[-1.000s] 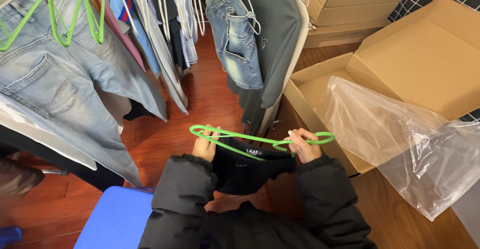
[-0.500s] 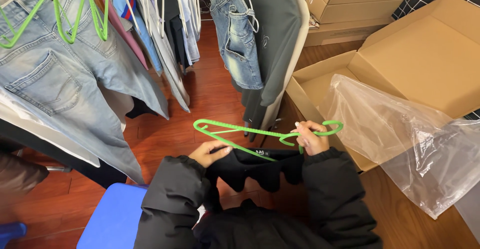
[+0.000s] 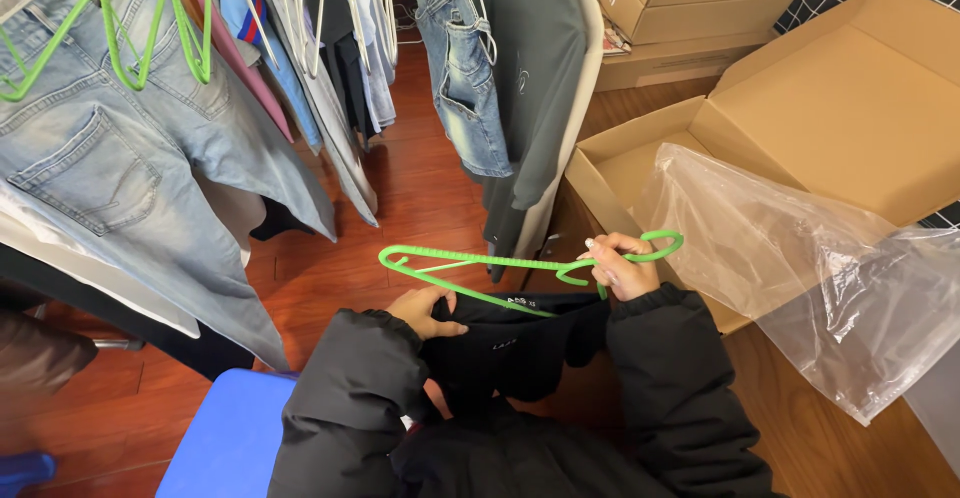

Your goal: Hanging a shirt on a hanger and organizing cardboard boxes in a storage area

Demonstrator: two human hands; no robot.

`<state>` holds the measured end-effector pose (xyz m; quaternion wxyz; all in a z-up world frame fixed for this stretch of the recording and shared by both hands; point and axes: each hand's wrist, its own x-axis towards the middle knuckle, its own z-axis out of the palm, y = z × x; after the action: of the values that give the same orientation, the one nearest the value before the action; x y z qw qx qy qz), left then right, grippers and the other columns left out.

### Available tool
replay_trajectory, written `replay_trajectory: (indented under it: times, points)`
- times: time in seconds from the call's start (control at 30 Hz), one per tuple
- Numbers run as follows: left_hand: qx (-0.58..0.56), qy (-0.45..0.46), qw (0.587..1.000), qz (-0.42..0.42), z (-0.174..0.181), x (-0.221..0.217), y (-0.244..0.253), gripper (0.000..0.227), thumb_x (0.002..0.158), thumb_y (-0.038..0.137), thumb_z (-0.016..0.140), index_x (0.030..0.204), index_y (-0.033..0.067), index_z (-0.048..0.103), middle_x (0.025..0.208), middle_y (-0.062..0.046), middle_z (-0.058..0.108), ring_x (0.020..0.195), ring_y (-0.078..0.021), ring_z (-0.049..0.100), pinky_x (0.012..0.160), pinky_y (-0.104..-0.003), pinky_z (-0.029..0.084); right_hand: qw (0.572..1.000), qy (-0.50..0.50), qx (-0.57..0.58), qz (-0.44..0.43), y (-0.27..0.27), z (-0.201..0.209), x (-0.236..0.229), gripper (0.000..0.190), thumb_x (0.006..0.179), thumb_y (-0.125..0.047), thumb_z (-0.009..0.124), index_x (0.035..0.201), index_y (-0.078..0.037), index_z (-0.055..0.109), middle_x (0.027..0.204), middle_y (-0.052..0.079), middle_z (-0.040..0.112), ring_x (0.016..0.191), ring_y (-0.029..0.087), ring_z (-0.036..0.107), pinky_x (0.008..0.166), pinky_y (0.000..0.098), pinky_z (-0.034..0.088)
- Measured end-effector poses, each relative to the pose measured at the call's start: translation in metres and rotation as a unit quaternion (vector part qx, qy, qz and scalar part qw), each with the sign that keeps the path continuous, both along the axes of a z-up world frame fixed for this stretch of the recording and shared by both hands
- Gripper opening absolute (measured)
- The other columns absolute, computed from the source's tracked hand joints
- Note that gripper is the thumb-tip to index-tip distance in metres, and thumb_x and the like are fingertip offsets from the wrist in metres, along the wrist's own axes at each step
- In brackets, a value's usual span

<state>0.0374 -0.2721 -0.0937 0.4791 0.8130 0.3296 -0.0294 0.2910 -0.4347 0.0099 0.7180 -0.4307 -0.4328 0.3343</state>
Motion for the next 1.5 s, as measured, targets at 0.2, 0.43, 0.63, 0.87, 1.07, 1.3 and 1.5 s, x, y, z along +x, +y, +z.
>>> replay_trajectory:
  times: [0.2,0.43,0.63,0.87,1.07,1.3,1.5]
  points:
    - [0.105,0.097,0.988,-0.051,-0.004,0.001,-0.001,0.044,0.055,0.048,0.076,0.084,0.0245,0.052,0.088,-0.004,0.063,0.092,-0.0258,0.059,0.079,-0.036,0.045,1.0,-0.01,-0.01,-0.004,0.003,0.0,0.001,0.027,0.082,0.006,0.052,0.055,0.001,0.047,0.043,0.001,0.024,0.03,0.002,0.023,0.029,0.0146,0.02]
    - [0.217,0.169,0.961,-0.005,0.038,-0.003,0.0,0.025,0.075,0.037,0.061,0.097,0.0275,0.056,0.105,0.004,0.057,0.099,-0.0219,0.057,0.082,-0.039,0.047,0.999,-0.038,-0.015,0.008,0.004,0.004,-0.005,0.026,0.08,0.007,0.054,0.056,0.002,0.048,0.045,0.001,0.025,0.032,0.001,0.023,0.03,0.0138,0.021]
    - [0.311,-0.055,0.949,0.026,0.076,-0.015,-0.02,0.018,0.076,0.04,0.058,0.08,0.0232,0.054,0.092,0.006,0.042,0.085,-0.0225,0.056,0.073,-0.039,0.052,0.999,-0.038,-0.024,-0.029,-0.005,0.006,-0.003,0.025,0.08,0.006,0.055,0.057,0.002,0.048,0.047,0.002,0.027,0.034,0.002,0.023,0.031,0.015,0.021]
    - [0.28,-0.379,0.872,0.135,0.071,-0.009,-0.017,0.009,0.073,0.025,0.069,0.075,0.0217,0.061,0.09,0.0,0.046,0.073,-0.0235,0.062,0.068,-0.033,0.053,0.999,-0.012,-0.021,-0.045,-0.014,-0.018,0.02,0.027,0.082,0.007,0.051,0.057,0.0,0.045,0.045,0.001,0.024,0.033,0.001,0.022,0.031,0.0142,0.021]
    - [0.136,-0.628,0.719,0.263,0.085,-0.002,-0.012,0.01,0.071,-0.003,0.068,0.071,-0.0008,0.058,0.094,-0.016,0.049,0.092,-0.0345,0.061,0.084,-0.043,0.048,0.998,0.001,-0.059,-0.02,-0.017,-0.003,0.012,0.024,0.082,0.006,0.051,0.058,0.003,0.048,0.039,0.0,0.024,0.031,0.003,0.023,0.029,0.0143,0.02]
    - [-0.14,-0.717,0.643,0.228,0.061,-0.006,-0.006,0.015,0.078,-0.006,0.057,0.07,-0.0013,0.044,0.108,-0.028,0.056,0.101,-0.0352,0.057,0.082,-0.037,0.051,0.992,0.03,-0.119,0.013,-0.014,0.011,0.013,0.023,0.082,0.006,0.05,0.059,0.004,0.047,0.039,0.0,0.023,0.031,0.002,0.023,0.028,0.0146,0.019]
    - [-0.12,-0.609,0.778,0.101,0.084,-0.044,-0.009,0.005,0.073,-0.007,0.062,0.072,-0.0059,0.057,0.088,-0.023,0.066,0.079,-0.0224,0.066,0.063,-0.032,0.054,0.972,0.026,-0.228,0.051,-0.004,0.023,0.002,0.024,0.079,0.002,0.055,0.056,0.002,0.049,0.039,-0.001,0.025,0.03,0.001,0.022,0.029,0.0134,0.017]
